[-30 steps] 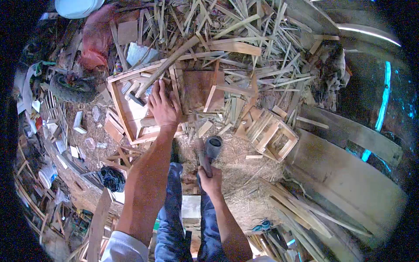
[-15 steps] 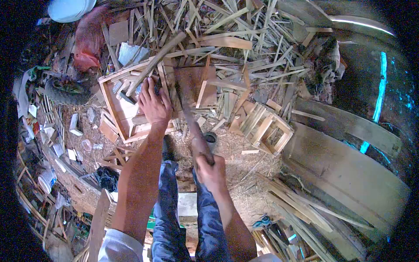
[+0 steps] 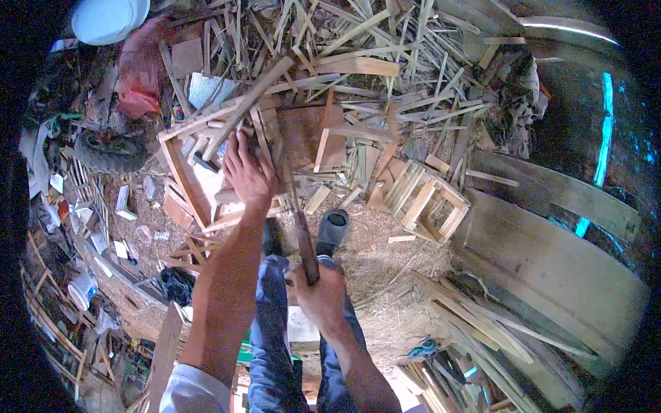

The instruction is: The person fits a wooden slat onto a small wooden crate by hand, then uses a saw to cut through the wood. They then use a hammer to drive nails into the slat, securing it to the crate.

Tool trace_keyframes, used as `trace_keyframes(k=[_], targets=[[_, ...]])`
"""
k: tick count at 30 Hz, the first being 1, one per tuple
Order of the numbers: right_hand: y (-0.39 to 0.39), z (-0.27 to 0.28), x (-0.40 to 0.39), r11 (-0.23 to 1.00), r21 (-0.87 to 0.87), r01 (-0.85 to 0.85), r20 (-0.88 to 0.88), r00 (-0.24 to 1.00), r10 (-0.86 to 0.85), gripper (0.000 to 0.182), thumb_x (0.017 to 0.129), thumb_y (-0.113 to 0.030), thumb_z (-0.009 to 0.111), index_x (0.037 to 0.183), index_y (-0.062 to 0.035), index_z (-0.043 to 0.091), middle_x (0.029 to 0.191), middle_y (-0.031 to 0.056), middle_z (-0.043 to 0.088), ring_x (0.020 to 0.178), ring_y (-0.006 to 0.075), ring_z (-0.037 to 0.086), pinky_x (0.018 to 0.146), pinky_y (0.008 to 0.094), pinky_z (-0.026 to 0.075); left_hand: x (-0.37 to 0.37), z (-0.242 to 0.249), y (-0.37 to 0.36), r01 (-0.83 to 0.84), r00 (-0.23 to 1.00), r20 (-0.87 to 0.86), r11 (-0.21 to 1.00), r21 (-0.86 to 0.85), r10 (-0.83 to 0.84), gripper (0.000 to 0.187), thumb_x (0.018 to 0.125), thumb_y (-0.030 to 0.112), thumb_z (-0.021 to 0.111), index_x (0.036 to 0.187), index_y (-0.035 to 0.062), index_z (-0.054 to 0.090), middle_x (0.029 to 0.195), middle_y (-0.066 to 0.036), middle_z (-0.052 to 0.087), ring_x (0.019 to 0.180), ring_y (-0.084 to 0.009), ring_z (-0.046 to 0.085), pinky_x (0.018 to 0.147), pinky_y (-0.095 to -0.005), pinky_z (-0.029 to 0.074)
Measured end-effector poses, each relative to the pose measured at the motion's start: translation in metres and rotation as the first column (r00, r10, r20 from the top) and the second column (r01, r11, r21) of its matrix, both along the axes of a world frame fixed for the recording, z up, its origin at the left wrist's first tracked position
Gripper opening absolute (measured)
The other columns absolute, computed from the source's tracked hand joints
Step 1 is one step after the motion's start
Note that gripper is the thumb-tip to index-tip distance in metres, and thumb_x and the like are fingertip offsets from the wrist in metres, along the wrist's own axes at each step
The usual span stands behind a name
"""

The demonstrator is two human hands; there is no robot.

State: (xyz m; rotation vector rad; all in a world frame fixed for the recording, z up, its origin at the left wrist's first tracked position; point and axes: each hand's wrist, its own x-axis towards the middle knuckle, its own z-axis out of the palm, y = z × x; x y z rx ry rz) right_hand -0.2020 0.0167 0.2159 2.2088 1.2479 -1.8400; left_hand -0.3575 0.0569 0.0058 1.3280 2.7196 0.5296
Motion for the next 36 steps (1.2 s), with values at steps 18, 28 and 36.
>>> trace_keyframes(k=[18,28,36], targets=[[-0.045,-0.071,0.013,0.998,0.065,-0.024,0.017,1.0,0.023,0.031,0.083,-0.022,0.066,0.064,0.0001,0.055,0.049,0.0083,0.052,0.043,0.0176,0.05,0.046,0.0387,0.038,-0.002,0.003,0.0,-0.024,0.998,0.061,1.0,-0.01,0.024,0.054,0.092,0.027,0.046,0.141,0.0059,0.041,0.144,-0.015,0.042,0.134,-0.0315,0.037,0.111,-0.0466,0.022],[-0.005,-0.035,-0.009,0.994,0.066,-0.085,0.099,0.992,0.078,0.025,0.081,-0.021,0.067,0.069,-0.0002,0.059,0.052,0.0081,0.054,0.047,0.0134,0.053,0.048,0.0361,0.04,-0.002,-0.001,0.0,-0.002,1.0,0.008,1.0,-0.03,0.003,0.055,0.092,0.029,0.047,0.142,0.0063,0.039,0.146,-0.013,0.04,0.135,-0.0303,0.036,0.11,-0.0461,0.023],[-0.041,0.06,0.019,0.999,-0.034,-0.008,0.152,0.988,0.013,0.026,0.084,-0.012,0.063,0.062,0.0011,0.055,0.049,-0.0015,0.045,0.047,0.0047,0.042,0.043,0.0298,0.032,0.0,0.001,0.002,0.008,1.0,0.017,1.0,-0.022,-0.008,0.054,0.092,0.028,0.047,0.141,0.0065,0.04,0.145,-0.013,0.04,0.135,-0.03,0.036,0.11,-0.0452,0.023]])
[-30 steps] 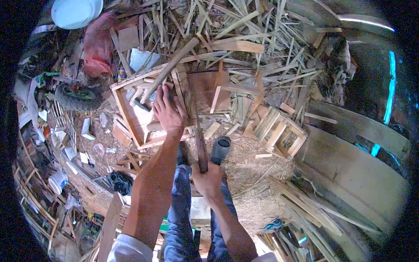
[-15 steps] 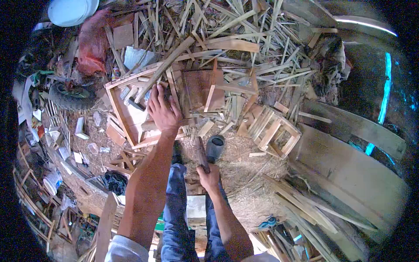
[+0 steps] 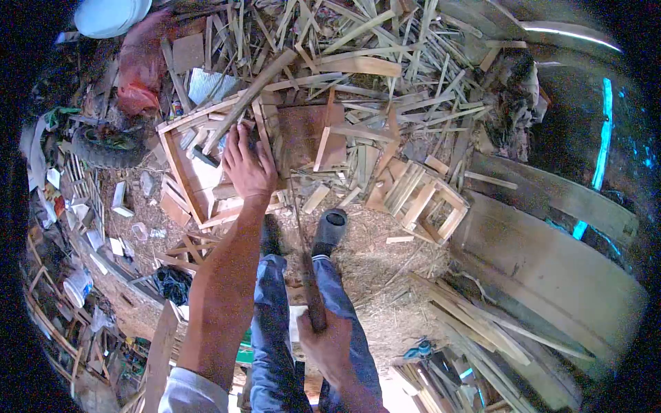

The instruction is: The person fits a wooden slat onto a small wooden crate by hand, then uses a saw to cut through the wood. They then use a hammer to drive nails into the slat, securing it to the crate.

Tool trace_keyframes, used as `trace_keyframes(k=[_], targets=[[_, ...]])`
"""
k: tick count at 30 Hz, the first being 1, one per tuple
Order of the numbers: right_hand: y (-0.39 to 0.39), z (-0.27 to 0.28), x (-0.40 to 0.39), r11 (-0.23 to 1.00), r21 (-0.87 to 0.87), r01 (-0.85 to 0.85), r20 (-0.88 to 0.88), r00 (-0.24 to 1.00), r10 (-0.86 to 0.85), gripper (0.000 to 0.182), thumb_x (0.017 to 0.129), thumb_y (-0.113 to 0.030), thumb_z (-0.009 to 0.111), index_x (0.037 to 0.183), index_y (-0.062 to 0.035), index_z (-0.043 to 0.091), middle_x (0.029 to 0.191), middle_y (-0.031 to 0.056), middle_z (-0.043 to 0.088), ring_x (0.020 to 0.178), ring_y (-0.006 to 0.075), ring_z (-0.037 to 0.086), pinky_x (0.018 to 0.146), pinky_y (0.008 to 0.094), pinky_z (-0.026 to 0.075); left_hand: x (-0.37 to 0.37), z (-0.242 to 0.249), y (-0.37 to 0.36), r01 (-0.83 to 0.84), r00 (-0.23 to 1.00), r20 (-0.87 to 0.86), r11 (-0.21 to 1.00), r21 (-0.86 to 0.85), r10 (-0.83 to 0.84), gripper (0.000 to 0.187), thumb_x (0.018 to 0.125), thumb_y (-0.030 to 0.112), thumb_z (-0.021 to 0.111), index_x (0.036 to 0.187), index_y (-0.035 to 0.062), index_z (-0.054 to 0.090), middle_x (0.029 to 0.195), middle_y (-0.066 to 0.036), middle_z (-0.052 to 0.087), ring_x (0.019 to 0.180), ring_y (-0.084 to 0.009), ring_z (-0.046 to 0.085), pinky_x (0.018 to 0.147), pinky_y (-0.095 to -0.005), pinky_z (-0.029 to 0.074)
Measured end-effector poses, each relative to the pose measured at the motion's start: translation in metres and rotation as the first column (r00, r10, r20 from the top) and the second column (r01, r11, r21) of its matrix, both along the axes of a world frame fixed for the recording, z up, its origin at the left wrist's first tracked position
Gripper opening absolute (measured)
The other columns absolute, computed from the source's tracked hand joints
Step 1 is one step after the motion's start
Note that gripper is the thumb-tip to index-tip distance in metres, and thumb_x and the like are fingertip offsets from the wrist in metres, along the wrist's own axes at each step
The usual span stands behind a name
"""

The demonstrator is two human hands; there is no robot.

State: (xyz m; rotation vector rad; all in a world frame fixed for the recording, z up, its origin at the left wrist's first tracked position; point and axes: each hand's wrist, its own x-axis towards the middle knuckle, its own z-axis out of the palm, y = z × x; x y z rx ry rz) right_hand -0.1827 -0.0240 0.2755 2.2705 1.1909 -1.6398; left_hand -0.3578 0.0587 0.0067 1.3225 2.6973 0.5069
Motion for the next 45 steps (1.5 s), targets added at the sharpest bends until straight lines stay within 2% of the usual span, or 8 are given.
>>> trace_keyframes(k=[22,27,29,30,33,36,40,45], targets=[[0.023,0.006,-0.011,0.995,-0.101,-0.016,0.026,0.999,0.019,0.032,0.082,-0.017,0.063,0.057,-0.0001,0.052,0.046,-0.0021,0.042,0.044,0.0062,0.039,0.042,0.032,0.03,-0.004,-0.007,-0.002,0.003,1.0,0.029,1.0,0.026,-0.004,0.059,0.088,0.028,0.049,0.143,0.0078,0.038,0.148,-0.013,0.038,0.136,-0.0308,0.035,0.111,-0.0464,0.022],[0.004,-0.106,-0.027,0.987,0.085,-0.14,0.031,0.99,0.137,0.025,0.08,-0.017,0.065,0.066,0.0039,0.062,0.053,0.0058,0.059,0.048,0.0112,0.053,0.047,0.0331,0.043,-0.002,0.003,0.004,-0.031,0.999,0.02,0.999,0.005,0.031,0.05,0.092,0.025,0.047,0.14,0.0101,0.044,0.146,-0.011,0.041,0.136,-0.0292,0.036,0.111,-0.046,0.022],[-0.001,-0.11,-0.012,0.985,0.164,-0.056,-0.071,0.995,0.069,0.035,0.078,-0.032,0.072,0.065,0.0004,0.064,0.056,0.0161,0.061,0.052,0.0284,0.064,0.054,0.0402,0.05,0.003,-0.003,-0.003,-0.077,0.997,0.012,0.996,-0.038,0.078,0.046,0.093,0.025,0.045,0.137,0.01,0.047,0.145,-0.01,0.043,0.136,-0.0274,0.036,0.111,-0.0452,0.022],[0.026,-0.094,-0.008,0.995,0.034,-0.096,-0.051,0.994,0.098,0.031,0.077,-0.027,0.073,0.067,0.0005,0.065,0.055,0.017,0.06,0.051,0.0281,0.063,0.053,0.0392,0.048,0.003,-0.003,-0.003,-0.073,0.997,-0.002,0.997,0.002,0.073,0.046,0.094,0.026,0.045,0.137,0.0102,0.047,0.145,-0.009,0.043,0.136,-0.027,0.036,0.111,-0.0449,0.022],[0.044,-0.096,0.018,0.969,0.065,-0.238,-0.056,0.969,0.242,0.027,0.077,-0.024,0.073,0.069,0.0006,0.064,0.054,0.0167,0.058,0.049,0.0266,0.062,0.05,0.0379,0.047,0.004,-0.001,-0.001,-0.056,0.998,-0.01,0.998,0.042,0.057,0.048,0.094,0.028,0.043,0.138,0.0106,0.046,0.144,-0.008,0.044,0.133,-0.0283,0.039,0.109,-0.0457,0.025],[0.025,-0.112,0.027,0.934,0.284,-0.219,-0.143,0.953,0.267,0.026,0.08,-0.023,0.072,0.07,0.0001,0.064,0.052,0.0153,0.056,0.046,0.0231,0.06,0.048,0.0373,0.045,0.004,0.0,-0.006,-0.063,0.997,-0.039,0.997,0.033,0.065,0.048,0.093,0.027,0.044,0.138,0.0108,0.046,0.144,-0.008,0.044,0.133,-0.028,0.039,0.109,-0.0453,0.025],[-0.014,-0.134,0.032,0.912,0.402,-0.086,-0.188,0.967,0.174,0.029,0.084,-0.025,0.072,0.071,-0.0012,0.062,0.049,0.0104,0.052,0.042,0.0172,0.053,0.045,0.0347,0.041,0.003,0.001,-0.007,-0.059,0.998,-0.01,0.996,0.061,0.06,0.044,0.095,0.023,0.043,0.137,0.0108,0.046,0.145,-0.008,0.044,0.135,-0.0275,0.037,0.11,-0.0445,0.023],[-0.035,-0.139,0.025,0.96,0.263,0.096,-0.245,0.969,-0.03,0.032,0.087,-0.028,0.069,0.07,-0.0018,0.062,0.047,0.0046,0.046,0.044,0.0099,0.042,0.044,0.0332,0.034,-0.008,0.009,-0.01,0.028,0.995,0.087,0.989,0.147,-0.041,0.045,0.095,0.02,0.043,0.137,0.0055,0.044,0.141,-0.013,0.045,0.132,-0.0313,0.039,0.11,-0.0455,0.024]])
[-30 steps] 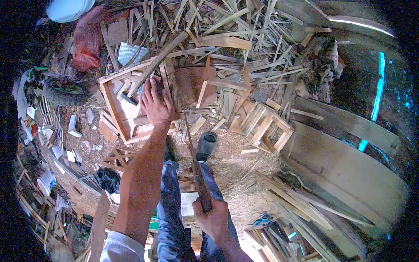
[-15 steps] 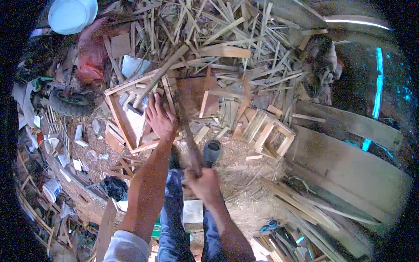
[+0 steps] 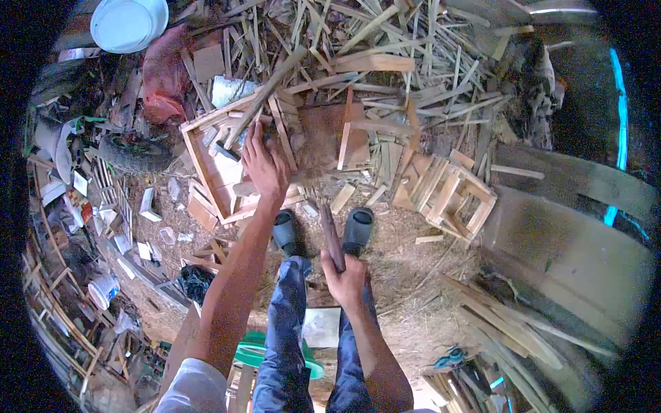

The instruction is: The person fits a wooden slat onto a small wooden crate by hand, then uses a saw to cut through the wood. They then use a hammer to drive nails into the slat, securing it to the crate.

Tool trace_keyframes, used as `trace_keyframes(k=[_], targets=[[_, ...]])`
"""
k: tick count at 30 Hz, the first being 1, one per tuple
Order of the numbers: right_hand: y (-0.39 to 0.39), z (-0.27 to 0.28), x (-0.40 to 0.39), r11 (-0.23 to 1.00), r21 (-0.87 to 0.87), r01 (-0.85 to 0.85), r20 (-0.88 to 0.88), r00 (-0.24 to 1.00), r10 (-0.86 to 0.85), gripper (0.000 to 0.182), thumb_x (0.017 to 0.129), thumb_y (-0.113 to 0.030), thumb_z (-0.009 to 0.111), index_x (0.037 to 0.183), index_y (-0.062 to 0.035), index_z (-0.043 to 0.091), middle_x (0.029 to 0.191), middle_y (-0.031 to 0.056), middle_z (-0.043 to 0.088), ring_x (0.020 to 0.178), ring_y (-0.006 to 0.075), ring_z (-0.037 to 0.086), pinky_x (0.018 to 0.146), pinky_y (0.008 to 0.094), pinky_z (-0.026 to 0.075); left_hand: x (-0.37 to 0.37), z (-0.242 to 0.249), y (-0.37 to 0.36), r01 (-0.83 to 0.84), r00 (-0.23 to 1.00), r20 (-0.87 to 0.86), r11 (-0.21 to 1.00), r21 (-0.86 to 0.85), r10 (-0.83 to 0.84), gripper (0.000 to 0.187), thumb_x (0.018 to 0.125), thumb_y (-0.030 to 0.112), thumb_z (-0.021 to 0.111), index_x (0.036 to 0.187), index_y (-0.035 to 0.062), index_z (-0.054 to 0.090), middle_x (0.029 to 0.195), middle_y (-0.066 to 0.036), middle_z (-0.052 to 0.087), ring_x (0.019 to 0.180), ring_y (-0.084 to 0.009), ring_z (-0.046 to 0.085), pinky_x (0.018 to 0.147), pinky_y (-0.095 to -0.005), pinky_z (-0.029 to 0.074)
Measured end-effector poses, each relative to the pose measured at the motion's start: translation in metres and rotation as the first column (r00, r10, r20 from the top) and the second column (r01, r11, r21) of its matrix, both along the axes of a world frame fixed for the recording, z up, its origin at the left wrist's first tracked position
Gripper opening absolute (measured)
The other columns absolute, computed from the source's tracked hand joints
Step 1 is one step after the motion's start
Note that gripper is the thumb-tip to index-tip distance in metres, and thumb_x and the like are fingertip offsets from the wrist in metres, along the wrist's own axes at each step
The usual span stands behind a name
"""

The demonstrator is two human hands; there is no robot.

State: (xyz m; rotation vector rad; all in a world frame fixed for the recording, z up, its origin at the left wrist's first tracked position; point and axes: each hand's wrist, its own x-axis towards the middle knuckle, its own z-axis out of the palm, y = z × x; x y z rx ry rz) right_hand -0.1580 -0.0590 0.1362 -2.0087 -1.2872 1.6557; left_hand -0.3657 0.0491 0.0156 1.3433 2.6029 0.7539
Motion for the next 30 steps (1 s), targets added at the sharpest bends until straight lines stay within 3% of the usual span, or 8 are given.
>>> trace_keyframes(k=[7,9,15,19,21,23,27,30], targets=[[0.017,0.037,-0.012,0.952,0.232,-0.202,-0.035,0.976,0.215,0.023,0.092,-0.021,0.062,0.081,-0.0012,0.055,0.055,0.0045,0.044,0.049,0.0111,0.041,0.046,0.0315,0.033,0.0,-0.007,-0.003,0.069,0.996,-0.06,0.996,-0.062,-0.072,0.051,0.097,0.029,0.041,0.142,0.0045,0.037,0.145,-0.015,0.04,0.134,-0.0324,0.036,0.111,-0.0469,0.024],[0.025,0.045,-0.013,0.997,0.049,-0.067,-0.006,0.998,0.067,0.029,0.091,-0.029,0.062,0.084,-0.0005,0.06,0.059,0.0165,0.055,0.052,0.0351,0.057,0.05,0.0399,0.042,0.001,-0.007,-0.001,0.053,0.998,-0.031,0.998,-0.015,-0.054,0.052,0.097,0.029,0.042,0.142,0.0047,0.037,0.147,-0.014,0.039,0.137,-0.0312,0.034,0.112,-0.0468,0.022],[0.069,0.078,-0.055,0.983,-0.041,-0.179,0.235,0.954,0.184,0.042,0.095,-0.039,0.052,0.086,0.0006,0.065,0.063,0.0253,0.061,0.064,0.0432,0.064,0.057,0.0477,0.047,0.003,-0.009,-0.004,0.052,0.997,-0.058,0.997,-0.065,-0.056,0.052,0.094,0.024,0.043,0.142,0.0039,0.037,0.148,-0.016,0.037,0.138,-0.0322,0.032,0.112,-0.0475,0.022],[0.074,0.084,-0.059,0.968,-0.188,-0.167,0.221,0.953,0.208,0.042,0.096,-0.039,0.052,0.087,0.0002,0.065,0.062,0.023,0.06,0.06,0.0415,0.063,0.056,0.0472,0.047,0.002,-0.01,0.001,0.063,0.993,-0.088,0.99,-0.129,-0.075,0.053,0.093,0.023,0.043,0.141,0.0023,0.038,0.148,-0.018,0.035,0.138,-0.0354,0.031,0.111,-0.0495,0.022],[0.049,0.066,-0.053,0.988,0.029,-0.15,0.23,0.963,0.139,0.04,0.096,-0.035,0.056,0.077,-0.0005,0.061,0.051,0.0051,0.047,0.048,0.011,0.045,0.047,0.0346,0.037,0.002,-0.009,0.0,0.059,0.995,-0.073,0.989,-0.135,-0.069,0.053,0.093,0.022,0.043,0.141,0.0024,0.038,0.148,-0.019,0.034,0.137,-0.036,0.031,0.111,-0.0503,0.022],[0.011,0.043,-0.041,0.991,0.016,-0.134,0.259,0.958,0.125,0.039,0.091,-0.042,0.06,0.088,-0.0033,0.067,0.058,0.0151,0.059,0.051,0.0296,0.061,0.05,0.0415,0.045,0.002,-0.007,0.002,0.056,0.996,-0.056,0.987,-0.15,-0.065,0.052,0.093,0.023,0.044,0.141,0.0032,0.039,0.148,-0.019,0.034,0.138,-0.036,0.031,0.111,-0.0508,0.021],[-0.021,-0.018,0.011,0.996,0.066,0.065,0.064,0.996,-0.069,0.035,0.091,-0.032,0.064,0.071,-0.0028,0.065,0.051,0.0014,0.052,0.047,0.0088,0.05,0.046,0.0311,0.038,0.0,-0.009,0.001,0.061,0.996,-0.056,0.99,-0.131,-0.069,0.054,0.092,0.028,0.045,0.14,0.0041,0.039,0.148,-0.018,0.034,0.137,-0.0347,0.032,0.111,-0.0489,0.021],[0.021,0.014,0.012,0.958,-0.265,0.107,-0.047,0.991,-0.124,0.046,0.092,-0.041,0.063,0.066,-0.0026,0.059,0.053,-0.0004,0.053,0.049,0.0072,0.047,0.046,0.0288,0.037,-0.001,-0.011,-0.001,0.041,0.996,-0.067,0.988,-0.15,-0.052,0.055,0.092,0.028,0.046,0.141,0.0045,0.039,0.148,-0.018,0.035,0.136,-0.0349,0.033,0.111,-0.0494,0.021]])
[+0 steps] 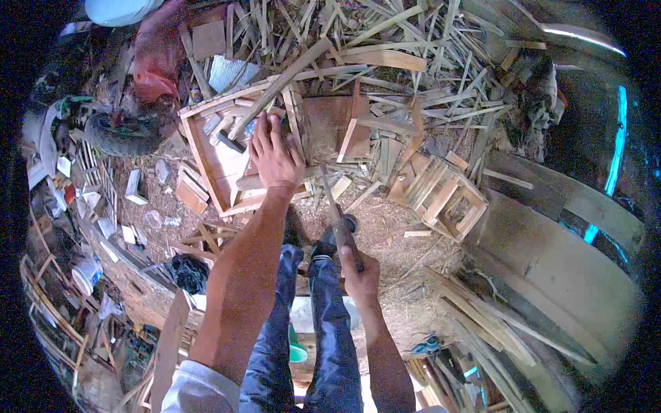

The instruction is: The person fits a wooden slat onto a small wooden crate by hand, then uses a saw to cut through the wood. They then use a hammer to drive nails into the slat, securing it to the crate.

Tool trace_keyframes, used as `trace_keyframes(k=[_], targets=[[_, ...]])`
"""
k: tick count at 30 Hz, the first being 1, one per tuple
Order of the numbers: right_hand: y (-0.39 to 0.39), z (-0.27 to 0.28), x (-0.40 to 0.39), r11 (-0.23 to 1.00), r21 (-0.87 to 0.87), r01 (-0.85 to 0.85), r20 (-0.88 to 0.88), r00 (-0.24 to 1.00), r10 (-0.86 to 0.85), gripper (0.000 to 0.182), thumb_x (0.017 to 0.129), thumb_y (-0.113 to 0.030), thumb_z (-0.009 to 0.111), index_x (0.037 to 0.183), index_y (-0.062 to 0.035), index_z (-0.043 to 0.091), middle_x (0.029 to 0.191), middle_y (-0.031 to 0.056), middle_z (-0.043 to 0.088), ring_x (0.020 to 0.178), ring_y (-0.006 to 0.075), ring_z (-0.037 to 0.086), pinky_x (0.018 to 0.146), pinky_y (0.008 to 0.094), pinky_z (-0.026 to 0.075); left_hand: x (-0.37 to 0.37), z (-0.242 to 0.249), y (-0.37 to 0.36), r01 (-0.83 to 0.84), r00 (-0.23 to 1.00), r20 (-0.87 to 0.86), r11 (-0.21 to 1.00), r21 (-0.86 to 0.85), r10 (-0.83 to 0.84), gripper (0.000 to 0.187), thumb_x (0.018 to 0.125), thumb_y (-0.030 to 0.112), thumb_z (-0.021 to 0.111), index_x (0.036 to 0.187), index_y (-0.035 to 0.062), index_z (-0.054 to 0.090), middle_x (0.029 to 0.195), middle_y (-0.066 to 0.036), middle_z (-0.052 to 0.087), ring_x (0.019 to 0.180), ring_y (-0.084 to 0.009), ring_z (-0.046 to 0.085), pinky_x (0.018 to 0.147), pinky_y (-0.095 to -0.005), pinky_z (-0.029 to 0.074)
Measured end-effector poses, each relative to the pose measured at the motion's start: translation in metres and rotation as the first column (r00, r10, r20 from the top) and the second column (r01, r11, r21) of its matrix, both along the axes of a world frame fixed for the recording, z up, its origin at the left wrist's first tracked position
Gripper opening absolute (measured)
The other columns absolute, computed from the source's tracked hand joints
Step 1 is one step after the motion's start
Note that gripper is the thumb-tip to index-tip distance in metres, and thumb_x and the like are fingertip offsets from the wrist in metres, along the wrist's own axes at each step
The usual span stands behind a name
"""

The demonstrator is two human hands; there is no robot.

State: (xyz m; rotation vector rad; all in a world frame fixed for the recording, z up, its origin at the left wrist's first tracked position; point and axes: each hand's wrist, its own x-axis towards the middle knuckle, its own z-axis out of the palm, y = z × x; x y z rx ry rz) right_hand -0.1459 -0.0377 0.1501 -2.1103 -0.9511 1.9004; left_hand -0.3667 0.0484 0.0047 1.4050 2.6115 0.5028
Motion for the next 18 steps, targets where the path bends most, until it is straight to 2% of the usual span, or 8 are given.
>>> trace_keyframes(k=[1,3,7,9,12,13,15,18], targets=[[0.014,0.01,-0.003,0.996,-0.091,-0.008,0.015,1.0,0.01,0.049,0.092,-0.043,0.061,0.067,-0.0014,0.059,0.054,0.002,0.053,0.05,0.0086,0.049,0.046,0.0306,0.038,0.001,0.001,0.001,0.01,1.0,-0.003,1.0,-0.008,-0.01,0.055,0.092,0.028,0.047,0.141,0.0045,0.039,0.147,-0.018,0.035,0.136,-0.035,0.033,0.111,-0.0494,0.022],[0.064,0.05,-0.034,0.932,-0.099,-0.349,0.197,0.911,0.362,0.053,0.093,-0.047,0.057,0.072,0.001,0.06,0.053,0.009,0.054,0.05,0.0163,0.052,0.05,0.036,0.042,0.002,0.001,0.001,0.011,1.0,-0.011,0.999,0.03,-0.011,0.056,0.091,0.027,0.047,0.141,0.0047,0.038,0.147,-0.018,0.035,0.136,-0.0353,0.034,0.111,-0.0496,0.022],[0.093,0.08,-0.099,0.89,-0.07,-0.451,0.325,0.833,0.448,0.049,0.094,-0.044,0.053,0.082,0.002,0.064,0.065,0.0253,0.061,0.067,0.0427,0.064,0.059,0.0461,0.047,0.004,0.002,-0.001,0.0,1.0,0.012,1.0,0.031,0.0,0.056,0.09,0.026,0.048,0.142,0.0068,0.037,0.148,-0.017,0.036,0.137,-0.0347,0.033,0.112,-0.0501,0.02],[0.071,0.075,-0.092,0.91,0.017,-0.415,0.37,0.848,0.38,0.047,0.095,-0.04,0.055,0.074,0.0015,0.059,0.055,0.0118,0.052,0.05,0.0189,0.047,0.052,0.0387,0.041,0.004,0.005,-0.001,0.008,1.0,0.01,1.0,0.026,-0.008,0.056,0.09,0.026,0.048,0.142,0.0069,0.037,0.148,-0.017,0.036,0.137,-0.0346,0.033,0.112,-0.0502,0.02],[0.067,0.071,-0.066,0.938,0.027,-0.345,0.246,0.912,0.328,0.041,0.094,-0.037,0.058,0.076,-0.0001,0.061,0.052,0.0068,0.05,0.05,0.0126,0.047,0.049,0.0341,0.039,0.003,0.004,-0.001,0.0,1.0,0.018,1.0,0.015,0.0,0.055,0.09,0.027,0.048,0.14,0.0061,0.04,0.146,-0.017,0.037,0.137,-0.0342,0.032,0.112,-0.0507,0.021],[0.064,0.068,-0.067,0.939,0.03,-0.344,0.246,0.913,0.326,0.041,0.094,-0.037,0.058,0.076,-0.0001,0.061,0.052,0.0068,0.05,0.05,0.0126,0.047,0.049,0.0341,0.039,0.002,0.003,0.001,0.001,1.0,0.017,1.0,0.018,-0.001,0.055,0.09,0.027,0.048,0.14,0.0061,0.04,0.146,-0.017,0.037,0.137,-0.0342,0.032,0.112,-0.0507,0.021],[0.046,0.058,-0.06,0.912,0.067,-0.405,0.28,0.885,0.372,0.034,0.092,-0.036,0.06,0.086,-0.0024,0.066,0.063,0.0195,0.06,0.057,0.0341,0.063,0.053,0.0432,0.046,0.001,0.003,0.001,-0.01,1.0,0.016,1.0,-0.005,0.01,0.055,0.09,0.028,0.048,0.14,0.0062,0.04,0.146,-0.017,0.037,0.137,-0.034,0.032,0.111,-0.0511,0.021],[-0.027,-0.007,-0.025,0.876,0.283,-0.391,0.298,0.904,0.307,0.03,0.089,-0.031,0.066,0.087,-0.002,0.065,0.061,0.0163,0.06,0.057,0.0304,0.063,0.053,0.0403,0.046,0.0,0.004,0.004,-0.017,1.0,0.024,1.0,0.009,0.017,0.055,0.091,0.028,0.048,0.14,0.006,0.04,0.146,-0.017,0.037,0.137,-0.0341,0.033,0.111,-0.051,0.021]])
